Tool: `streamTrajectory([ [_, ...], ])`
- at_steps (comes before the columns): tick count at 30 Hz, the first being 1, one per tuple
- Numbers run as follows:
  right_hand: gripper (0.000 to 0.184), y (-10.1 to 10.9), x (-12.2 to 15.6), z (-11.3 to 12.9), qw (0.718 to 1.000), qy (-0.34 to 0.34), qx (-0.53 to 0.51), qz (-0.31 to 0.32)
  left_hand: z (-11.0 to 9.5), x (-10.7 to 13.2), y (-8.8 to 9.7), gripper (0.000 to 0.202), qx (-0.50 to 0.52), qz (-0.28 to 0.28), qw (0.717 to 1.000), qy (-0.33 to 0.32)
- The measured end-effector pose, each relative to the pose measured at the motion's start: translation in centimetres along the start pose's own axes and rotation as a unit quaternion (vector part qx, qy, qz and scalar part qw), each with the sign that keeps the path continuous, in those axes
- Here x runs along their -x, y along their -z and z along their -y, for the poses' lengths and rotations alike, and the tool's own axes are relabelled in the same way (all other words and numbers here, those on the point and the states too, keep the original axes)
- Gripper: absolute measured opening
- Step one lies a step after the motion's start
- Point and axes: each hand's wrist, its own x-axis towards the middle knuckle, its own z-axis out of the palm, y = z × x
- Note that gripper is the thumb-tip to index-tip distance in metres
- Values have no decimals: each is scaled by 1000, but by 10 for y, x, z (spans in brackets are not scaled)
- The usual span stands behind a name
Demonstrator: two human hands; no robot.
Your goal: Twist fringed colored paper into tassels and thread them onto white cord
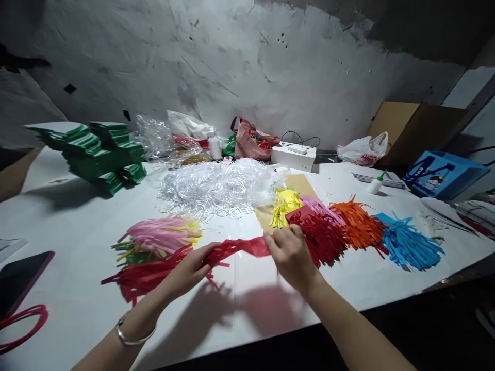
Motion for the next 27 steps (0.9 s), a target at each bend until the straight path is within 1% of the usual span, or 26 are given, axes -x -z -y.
streamTrajectory([
  [1, 27, -3, 8, 9, 999, 31, 3, -18, 9, 3, 3, 45, -48, -12, 999, -13],
  [2, 28, -9, 17, 20, 998, 59, -8, -23, 20, 7, 7, 44, -89, -23, 996, -19],
  [5, 32, -36, 49, 53, 990, 123, -65, 3, 50, 25, 14, 50, -141, -36, 989, -3],
  [7, 32, -57, 69, 69, 987, 134, -82, 35, 59, 42, 15, 61, -198, -31, 980, -11],
  [8, 33, -66, 78, 75, 986, 135, -85, 52, 57, 52, 14, 67, -232, -28, 972, -27],
  [9, 33, -73, 85, 79, 985, 131, -87, 65, 50, 62, 11, 71, -263, -26, 963, -51],
  [11, 35, -82, 96, 83, 985, 119, -95, 81, 24, 79, -2, 74, -294, -11, 949, -116],
  [12, 35, -83, 100, 83, 985, 112, -102, 85, 8, 86, -11, 73, -286, 6, 946, -149],
  [14, 36, -81, 106, 83, 984, 102, -115, 94, -24, 93, -36, 69, -262, 76, 937, -218],
  [15, 36, -79, 108, 82, 983, 97, -121, 98, -37, 94, -51, 65, -246, 102, 935, -235],
  [16, 36, -76, 110, 81, 982, 92, -125, 102, -45, 94, -65, 59, -229, 115, 935, -246],
  [17, 37, -73, 112, 80, 982, 86, -128, 106, -50, 92, -79, 54, -221, 116, 939, -235],
  [19, 38, -67, 117, 74, 982, 78, -129, 116, -49, 86, -100, 46, -223, 106, 948, -203],
  [21, 39, -62, 122, 67, 980, 77, -130, 126, -40, 78, -108, 40, -240, 97, 950, -175],
  [22, 40, -59, 125, 63, 980, 75, -131, 129, -35, 74, -108, 36, -250, 96, 949, -168],
  [24, 40, -54, 129, 54, 980, 66, -137, 131, -27, 69, -102, 26, -266, 94, 946, -161],
  [27, 42, -49, 132, 44, 978, 54, -148, 137, -21, 67, -91, 17, -254, 78, 950, -165],
])
